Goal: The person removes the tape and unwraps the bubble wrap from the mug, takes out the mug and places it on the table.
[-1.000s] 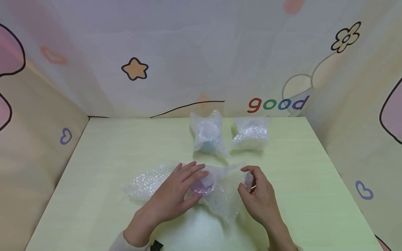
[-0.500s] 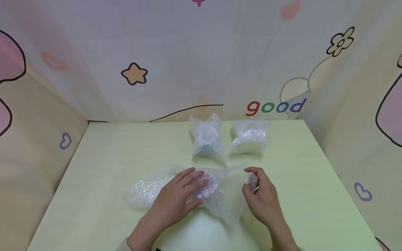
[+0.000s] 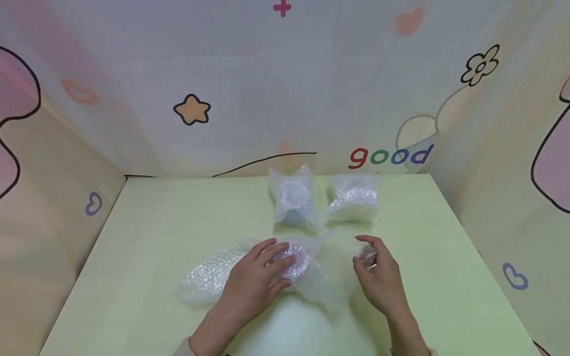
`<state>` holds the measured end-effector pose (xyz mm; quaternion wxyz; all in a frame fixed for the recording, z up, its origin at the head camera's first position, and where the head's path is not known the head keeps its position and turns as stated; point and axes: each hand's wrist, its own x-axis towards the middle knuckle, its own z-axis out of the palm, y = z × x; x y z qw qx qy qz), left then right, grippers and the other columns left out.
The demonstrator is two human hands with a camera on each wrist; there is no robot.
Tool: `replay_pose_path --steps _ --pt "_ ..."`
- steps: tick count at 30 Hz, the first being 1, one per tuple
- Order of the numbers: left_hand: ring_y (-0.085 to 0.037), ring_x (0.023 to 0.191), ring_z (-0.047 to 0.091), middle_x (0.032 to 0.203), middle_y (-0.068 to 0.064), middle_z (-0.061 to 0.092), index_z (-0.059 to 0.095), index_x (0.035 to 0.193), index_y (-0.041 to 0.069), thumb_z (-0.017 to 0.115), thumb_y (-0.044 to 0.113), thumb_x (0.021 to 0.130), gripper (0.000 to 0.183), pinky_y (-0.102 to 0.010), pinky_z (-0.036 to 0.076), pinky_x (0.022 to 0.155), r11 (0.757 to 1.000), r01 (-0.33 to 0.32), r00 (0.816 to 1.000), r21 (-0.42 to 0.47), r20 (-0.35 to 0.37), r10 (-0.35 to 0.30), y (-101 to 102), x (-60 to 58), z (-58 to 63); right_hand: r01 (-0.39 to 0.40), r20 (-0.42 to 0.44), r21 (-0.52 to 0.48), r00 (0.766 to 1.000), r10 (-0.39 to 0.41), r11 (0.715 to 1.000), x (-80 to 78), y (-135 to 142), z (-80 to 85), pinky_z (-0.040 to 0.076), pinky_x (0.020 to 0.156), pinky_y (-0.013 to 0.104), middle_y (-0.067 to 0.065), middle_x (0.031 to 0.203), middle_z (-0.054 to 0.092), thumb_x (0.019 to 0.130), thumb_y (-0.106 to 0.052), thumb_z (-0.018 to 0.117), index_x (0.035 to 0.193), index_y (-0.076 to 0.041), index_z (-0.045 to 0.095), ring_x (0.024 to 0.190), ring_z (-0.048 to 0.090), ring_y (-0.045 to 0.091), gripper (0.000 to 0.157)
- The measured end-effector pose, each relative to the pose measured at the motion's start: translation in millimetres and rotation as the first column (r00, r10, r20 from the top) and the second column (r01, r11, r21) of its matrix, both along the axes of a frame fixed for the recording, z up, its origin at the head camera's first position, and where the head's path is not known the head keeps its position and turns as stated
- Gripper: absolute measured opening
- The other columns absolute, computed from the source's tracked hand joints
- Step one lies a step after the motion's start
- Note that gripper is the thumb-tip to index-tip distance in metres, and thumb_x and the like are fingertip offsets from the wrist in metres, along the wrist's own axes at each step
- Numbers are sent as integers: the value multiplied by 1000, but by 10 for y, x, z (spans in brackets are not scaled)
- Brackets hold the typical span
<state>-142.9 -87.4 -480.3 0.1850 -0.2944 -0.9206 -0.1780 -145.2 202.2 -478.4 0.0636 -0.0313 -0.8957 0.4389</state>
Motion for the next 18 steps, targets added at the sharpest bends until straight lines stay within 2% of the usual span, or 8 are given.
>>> replay_pose_path --steps 4,9,13,18 --pt "-21 137 56 139 6 66 76 124 28 91 35 77 49 -33 51 108 1000 -7 1000 -2 12 7 11 -37 21 19 33 5 999 -19 1000 -36 70 -63 50 60 27 8 97 61 95 -7 68 139 -18 56 75 59 16 47" --pt "-19 133 57 135 9 67 77 115 30 93 35 75 43 -31 59 91 1000 -22 997 11 80 21 18 -68 49 44 90 37 995 -47 998 -66 157 -127 49 61 27 8 101 62 96 -11 69 141 -17 54 79 58 16 47" --pt "-18 130 57 133 11 65 76 110 30 93 36 74 40 -32 61 81 999 -27 991 20 134 24 15 -73 56 52 146 67 987 -61 996 -53 228 -201 47 61 27 8 103 63 97 -16 70 142 -18 52 77 56 15 48" --pt "-18 126 57 134 12 64 75 108 29 92 40 74 39 -33 60 76 999 -26 984 24 179 21 7 -97 73 59 149 96 986 -73 994 -57 301 -308 46 62 27 7 104 67 97 -19 72 140 -21 55 74 59 11 46"
